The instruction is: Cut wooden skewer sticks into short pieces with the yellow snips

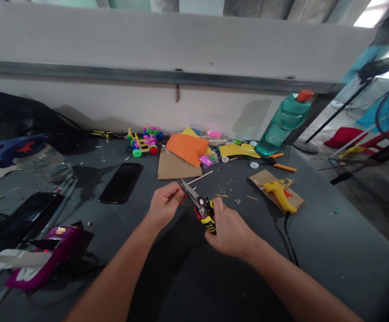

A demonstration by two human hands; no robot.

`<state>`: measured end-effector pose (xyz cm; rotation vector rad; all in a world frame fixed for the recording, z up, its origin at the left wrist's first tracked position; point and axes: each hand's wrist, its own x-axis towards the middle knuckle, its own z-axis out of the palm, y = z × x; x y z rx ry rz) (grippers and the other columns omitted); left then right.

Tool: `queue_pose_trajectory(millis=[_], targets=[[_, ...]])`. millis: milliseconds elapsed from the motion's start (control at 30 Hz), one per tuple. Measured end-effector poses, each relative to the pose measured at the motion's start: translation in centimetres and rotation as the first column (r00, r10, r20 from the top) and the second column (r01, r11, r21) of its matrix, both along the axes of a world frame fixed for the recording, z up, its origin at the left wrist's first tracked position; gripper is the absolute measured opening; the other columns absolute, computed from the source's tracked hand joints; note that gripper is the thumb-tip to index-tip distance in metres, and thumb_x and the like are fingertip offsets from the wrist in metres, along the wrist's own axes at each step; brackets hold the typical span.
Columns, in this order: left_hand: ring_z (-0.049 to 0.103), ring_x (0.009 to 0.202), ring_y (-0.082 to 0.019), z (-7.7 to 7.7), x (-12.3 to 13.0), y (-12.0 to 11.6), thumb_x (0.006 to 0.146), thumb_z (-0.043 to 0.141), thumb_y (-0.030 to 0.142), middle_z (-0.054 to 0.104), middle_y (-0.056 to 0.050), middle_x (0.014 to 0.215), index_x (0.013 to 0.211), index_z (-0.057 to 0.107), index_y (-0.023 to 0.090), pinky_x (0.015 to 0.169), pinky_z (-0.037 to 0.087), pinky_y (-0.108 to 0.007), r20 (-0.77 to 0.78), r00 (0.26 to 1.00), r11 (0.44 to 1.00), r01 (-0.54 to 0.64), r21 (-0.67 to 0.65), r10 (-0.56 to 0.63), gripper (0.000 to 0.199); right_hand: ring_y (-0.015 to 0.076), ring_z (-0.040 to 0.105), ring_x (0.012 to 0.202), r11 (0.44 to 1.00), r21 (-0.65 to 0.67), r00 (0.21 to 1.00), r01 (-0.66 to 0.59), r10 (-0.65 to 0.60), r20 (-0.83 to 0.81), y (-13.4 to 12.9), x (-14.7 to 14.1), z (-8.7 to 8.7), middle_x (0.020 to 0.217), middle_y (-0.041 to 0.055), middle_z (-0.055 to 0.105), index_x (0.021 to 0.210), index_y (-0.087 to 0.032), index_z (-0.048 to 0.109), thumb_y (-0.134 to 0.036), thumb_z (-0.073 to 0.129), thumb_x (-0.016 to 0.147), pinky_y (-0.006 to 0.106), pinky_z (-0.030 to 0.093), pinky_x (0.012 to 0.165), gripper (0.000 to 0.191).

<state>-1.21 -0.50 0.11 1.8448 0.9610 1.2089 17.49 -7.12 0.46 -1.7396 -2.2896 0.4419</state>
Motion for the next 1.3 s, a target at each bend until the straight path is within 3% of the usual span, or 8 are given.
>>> queue_pose_trajectory(millis=[167, 367, 433, 700, 933, 1300], targets=[[0.045, 0.051, -0.01, 0.4, 0.2, -0.1, 0.083, 0.05, 0.033, 0.05, 0.001, 0.054, 0.06, 0.054, 0.015, 0.049, 0.035, -0.021, 0.035, 0.999, 1.0, 0.0, -0.018, 0.0, 0.03, 0.0186, 0.056, 0.063, 0.998, -0.05, 0.999, 0.023, -0.025, -0.042, 0.1, -0.2, -0.4, 0.076, 0.0044, 0.056, 0.093, -0.019, 0.033, -0.023, 0.049, 0.069, 0.027, 0.034, 0.055, 0.029], [0.048, 0.052, -0.01, 0.6, 0.6, -0.3, 0.084, 0.051, 0.033, 0.053, 0.0, 0.057, 0.068, 0.059, 0.015, 0.051, 0.037, -0.021, 0.117, 0.993, 0.997, 0.041, -0.067, -0.033, 0.026, 0.0184, 0.058, 0.07, 0.997, -0.077, 0.945, 0.031, -0.055, -0.322, 0.4, -0.1, 0.0, 0.08, 0.0025, 0.057, 0.098, -0.02, 0.032, -0.019, 0.052, 0.065, 0.027, 0.038, 0.061, 0.038], [0.048, 0.052, -0.01, 0.5, 0.6, -0.3, 0.084, 0.051, 0.033, 0.053, 0.0, 0.057, 0.071, 0.06, 0.015, 0.051, 0.037, -0.021, 0.138, 0.99, 0.996, 0.047, -0.078, -0.035, 0.025, 0.0183, 0.057, 0.07, 0.996, -0.068, 0.936, 0.059, -0.079, -0.344, 0.4, 0.1, 0.2, 0.081, 0.0023, 0.057, 0.099, -0.02, 0.032, -0.019, 0.051, 0.064, 0.027, 0.039, 0.061, 0.039], [0.047, 0.054, -0.011, 0.2, 0.3, -0.1, 0.086, 0.048, 0.035, 0.052, 0.0, 0.055, 0.061, 0.054, 0.015, 0.053, 0.036, -0.022, 0.058, 0.998, 0.998, 0.011, -0.061, -0.008, 0.032, 0.0188, 0.055, 0.068, 0.998, 0.01, 0.978, 0.063, -0.06, -0.198, 0.1, 0.0, -0.4, 0.081, 0.0023, 0.054, 0.099, -0.02, 0.034, -0.023, 0.051, 0.063, 0.028, 0.037, 0.061, 0.04], [0.046, 0.054, -0.011, 0.2, 0.3, -0.2, 0.085, 0.048, 0.036, 0.052, 0.001, 0.055, 0.06, 0.054, 0.015, 0.053, 0.035, -0.022, 0.028, 0.999, 0.999, -0.02, -0.039, 0.021, 0.033, 0.0204, 0.056, 0.074, 0.998, 0.043, 0.985, 0.055, -0.047, -0.167, 0.0, -0.3, -0.5, 0.085, 0.0044, 0.054, 0.103, -0.019, 0.034, -0.025, 0.05, 0.064, 0.03, 0.039, 0.065, 0.042], [0.045, 0.053, -0.011, 0.1, 0.4, -0.3, 0.083, 0.051, 0.035, 0.051, 0.001, 0.055, 0.062, 0.055, 0.015, 0.051, 0.034, -0.022, 0.095, 0.995, 0.996, -0.018, -0.086, 0.026, 0.029, 0.0194, 0.056, 0.061, 0.999, 0.001, 0.999, 0.047, -0.047, -0.018, -0.1, -0.9, 0.0, 0.076, 0.0049, 0.055, 0.094, -0.018, 0.031, -0.028, 0.047, 0.067, 0.029, 0.035, 0.056, 0.032]])
